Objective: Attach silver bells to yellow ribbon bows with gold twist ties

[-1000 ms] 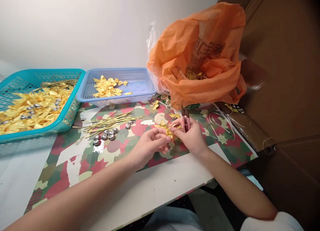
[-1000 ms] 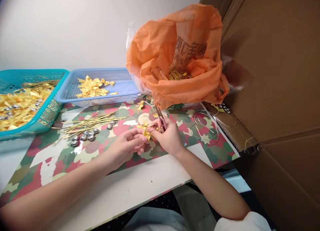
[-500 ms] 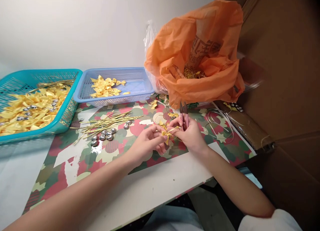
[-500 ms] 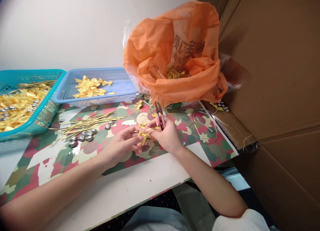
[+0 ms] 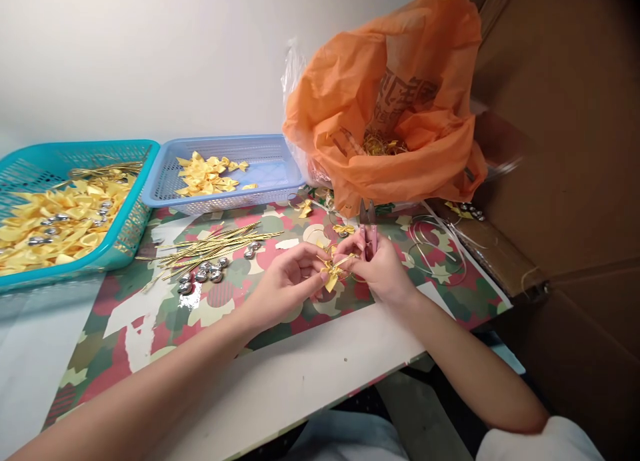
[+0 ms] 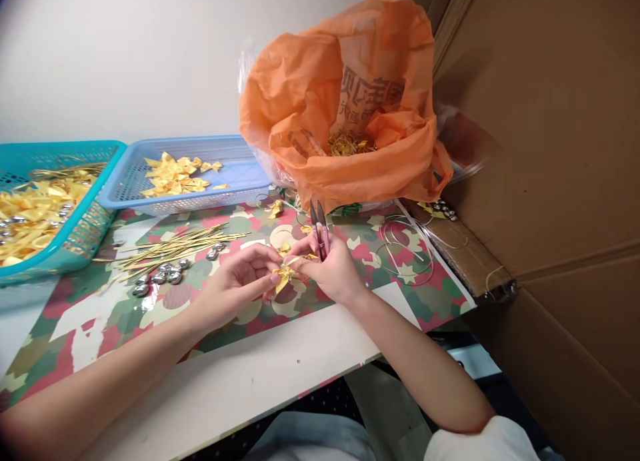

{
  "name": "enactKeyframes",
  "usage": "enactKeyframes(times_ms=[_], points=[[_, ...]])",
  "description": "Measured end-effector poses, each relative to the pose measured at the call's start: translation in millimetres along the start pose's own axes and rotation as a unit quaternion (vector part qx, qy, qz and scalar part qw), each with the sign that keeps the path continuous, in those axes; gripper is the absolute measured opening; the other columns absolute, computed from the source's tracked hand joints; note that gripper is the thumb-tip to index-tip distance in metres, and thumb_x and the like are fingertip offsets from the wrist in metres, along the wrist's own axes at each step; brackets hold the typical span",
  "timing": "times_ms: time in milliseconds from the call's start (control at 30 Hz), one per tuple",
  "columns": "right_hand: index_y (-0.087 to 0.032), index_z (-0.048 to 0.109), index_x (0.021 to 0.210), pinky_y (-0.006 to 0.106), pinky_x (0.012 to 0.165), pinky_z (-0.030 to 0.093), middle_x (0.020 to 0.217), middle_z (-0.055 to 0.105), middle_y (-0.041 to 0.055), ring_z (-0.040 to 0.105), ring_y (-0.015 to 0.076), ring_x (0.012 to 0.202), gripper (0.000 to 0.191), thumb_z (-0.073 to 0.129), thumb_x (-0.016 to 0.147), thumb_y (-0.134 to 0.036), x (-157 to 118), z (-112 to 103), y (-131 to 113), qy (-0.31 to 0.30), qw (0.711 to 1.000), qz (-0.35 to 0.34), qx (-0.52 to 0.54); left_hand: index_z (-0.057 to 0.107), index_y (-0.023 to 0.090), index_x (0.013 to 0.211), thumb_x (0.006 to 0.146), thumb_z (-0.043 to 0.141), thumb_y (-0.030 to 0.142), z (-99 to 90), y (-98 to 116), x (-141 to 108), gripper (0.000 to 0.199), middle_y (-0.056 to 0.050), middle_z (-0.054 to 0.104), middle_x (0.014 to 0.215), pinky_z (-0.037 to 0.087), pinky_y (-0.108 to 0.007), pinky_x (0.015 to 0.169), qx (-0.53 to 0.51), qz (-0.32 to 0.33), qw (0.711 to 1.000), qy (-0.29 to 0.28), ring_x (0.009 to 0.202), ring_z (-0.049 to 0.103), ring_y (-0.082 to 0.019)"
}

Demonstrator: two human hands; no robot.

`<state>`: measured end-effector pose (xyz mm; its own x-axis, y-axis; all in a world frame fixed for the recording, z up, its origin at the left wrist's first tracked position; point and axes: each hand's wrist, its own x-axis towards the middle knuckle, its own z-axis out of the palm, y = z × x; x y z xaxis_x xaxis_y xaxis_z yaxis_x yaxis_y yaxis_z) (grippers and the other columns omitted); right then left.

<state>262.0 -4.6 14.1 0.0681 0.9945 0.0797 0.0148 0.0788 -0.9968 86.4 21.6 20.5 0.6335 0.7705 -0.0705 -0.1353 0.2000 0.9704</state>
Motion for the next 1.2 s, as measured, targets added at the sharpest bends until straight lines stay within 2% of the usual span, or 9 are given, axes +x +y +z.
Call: enactKeyframes(times_ms=[133, 233, 333, 400, 567, 800, 933, 1033, 1200], points=[[-0.021, 0.046, 0.064, 0.032, 0.074, 0.051, 0.078, 0.062, 0.0006, 0.058, 0.0164, 0.078, 0.038, 0.079, 0.064, -0.039, 0.1, -0.2, -2.5, 0.010, 1.000, -0.016, -0.013, 0.055, 0.020, 0.084, 0.078, 0.075, 0.025, 0.5, -2.4, -0.5, 0.022, 0.003, 0.061, 0.070, 0.048, -0.019, 0.048, -0.046, 0.004, 0.999, -0.001, 0.051, 0.056, -0.008], [-0.022, 0.039, 0.069, 0.027, 0.063, 0.048, 0.080, 0.056, -0.0016, 0.052, 0.0121, 0.066, 0.051, 0.083, 0.059, -0.048, 0.4, -5.5, -5.1, 0.027, 0.999, -0.042, 0.017, 0.055, 0.020, 0.082, 0.078, 0.074, 0.025, 1.3, -4.1, -2.0, 0.020, 0.005, 0.057, 0.068, 0.049, -0.019, 0.048, -0.060, 0.026, 0.998, 0.024, 0.051, 0.055, -0.007], [-0.024, 0.035, 0.072, 0.024, 0.044, 0.029, 0.069, 0.041, -0.0051, 0.030, 0.0071, 0.047, 0.055, 0.069, 0.069, -0.067, -1.8, -13.3, -5.3, 0.035, 0.991, -0.088, 0.099, 0.060, 0.020, 0.085, 0.079, 0.073, 0.025, 3.5, -3.0, -5.0, 0.016, 0.004, 0.057, 0.070, 0.048, -0.019, 0.048, -0.042, 0.042, 0.997, 0.049, 0.051, 0.054, -0.006], [-0.023, 0.037, 0.070, 0.026, 0.043, 0.018, 0.064, 0.031, -0.0054, 0.020, 0.0077, 0.046, 0.055, 0.053, 0.077, -0.075, -4.8, -16.8, -3.8, 0.018, 0.987, -0.119, 0.110, 0.060, 0.020, 0.083, 0.080, 0.071, 0.026, 4.9, -1.5, -6.8, 0.013, 0.004, 0.058, 0.068, 0.048, -0.019, 0.048, -0.027, 0.039, 0.998, 0.052, 0.050, 0.055, -0.007], [-0.022, 0.038, 0.066, 0.028, 0.047, 0.019, 0.061, 0.026, -0.0043, 0.021, 0.0099, 0.049, 0.052, 0.047, 0.086, -0.069, -10.5, -17.0, -1.1, 0.020, 0.992, -0.127, 0.014, 0.056, 0.020, 0.076, 0.079, 0.070, 0.026, 6.4, -0.3, -7.6, 0.015, 0.005, 0.057, 0.060, 0.048, -0.021, 0.048, -0.043, 0.002, 0.997, 0.067, 0.047, 0.055, -0.008], [-0.022, 0.035, 0.065, 0.027, 0.046, 0.014, 0.061, 0.026, -0.0044, 0.017, 0.0095, 0.049, 0.051, 0.046, 0.087, -0.067, -7.9, -14.7, -1.2, 0.021, 0.997, -0.068, 0.034, 0.060, 0.018, 0.074, 0.071, 0.065, 0.024, 4.8, -1.6, -2.9, 0.008, 0.004, 0.056, 0.053, 0.048, -0.021, 0.047, -0.155, -0.092, 0.979, 0.093, 0.046, 0.055, -0.009], [-0.022, 0.038, 0.066, 0.027, 0.046, 0.017, 0.060, 0.027, -0.0040, 0.020, 0.0100, 0.050, 0.049, 0.043, 0.089, -0.065, -10.1, -15.2, -0.8, 0.000, 0.998, -0.061, -0.014, 0.063, 0.015, 0.072, 0.072, 0.070, 0.031, 4.0, -1.8, -0.3, 0.017, 0.001, 0.060, 0.057, 0.048, -0.022, 0.049, -0.153, -0.115, 0.974, 0.119, 0.048, 0.056, -0.010], [-0.021, 0.041, 0.065, 0.027, 0.048, 0.022, 0.058, 0.029, -0.0038, 0.027, 0.0106, 0.050, 0.044, 0.046, 0.089, -0.058, -11.5, -19.1, -6.0, -0.014, 0.987, -0.111, -0.120, 0.065, 0.015, 0.073, 0.066, 0.081, 0.028, 3.2, -1.8, 0.0, 0.022, 0.000, 0.064, 0.065, 0.050, -0.022, 0.054, -0.121, -0.108, 0.979, 0.127, 0.054, 0.060, -0.010], [-0.021, 0.051, 0.066, 0.026, 0.048, 0.028, 0.056, 0.045, -0.0037, 0.034, 0.0096, 0.048, 0.025, 0.064, 0.077, -0.038, -10.3, -29.6, -16.6, -0.002, 0.915, -0.257, -0.310, 0.069, 0.016, 0.077, 0.062, 0.084, 0.025, 1.8, -0.2, -1.9, 0.023, -0.001, 0.069, 0.072, 0.051, -0.021, 0.055, -0.079, -0.064, 0.986, 0.135, 0.060, 0.062, -0.010]])
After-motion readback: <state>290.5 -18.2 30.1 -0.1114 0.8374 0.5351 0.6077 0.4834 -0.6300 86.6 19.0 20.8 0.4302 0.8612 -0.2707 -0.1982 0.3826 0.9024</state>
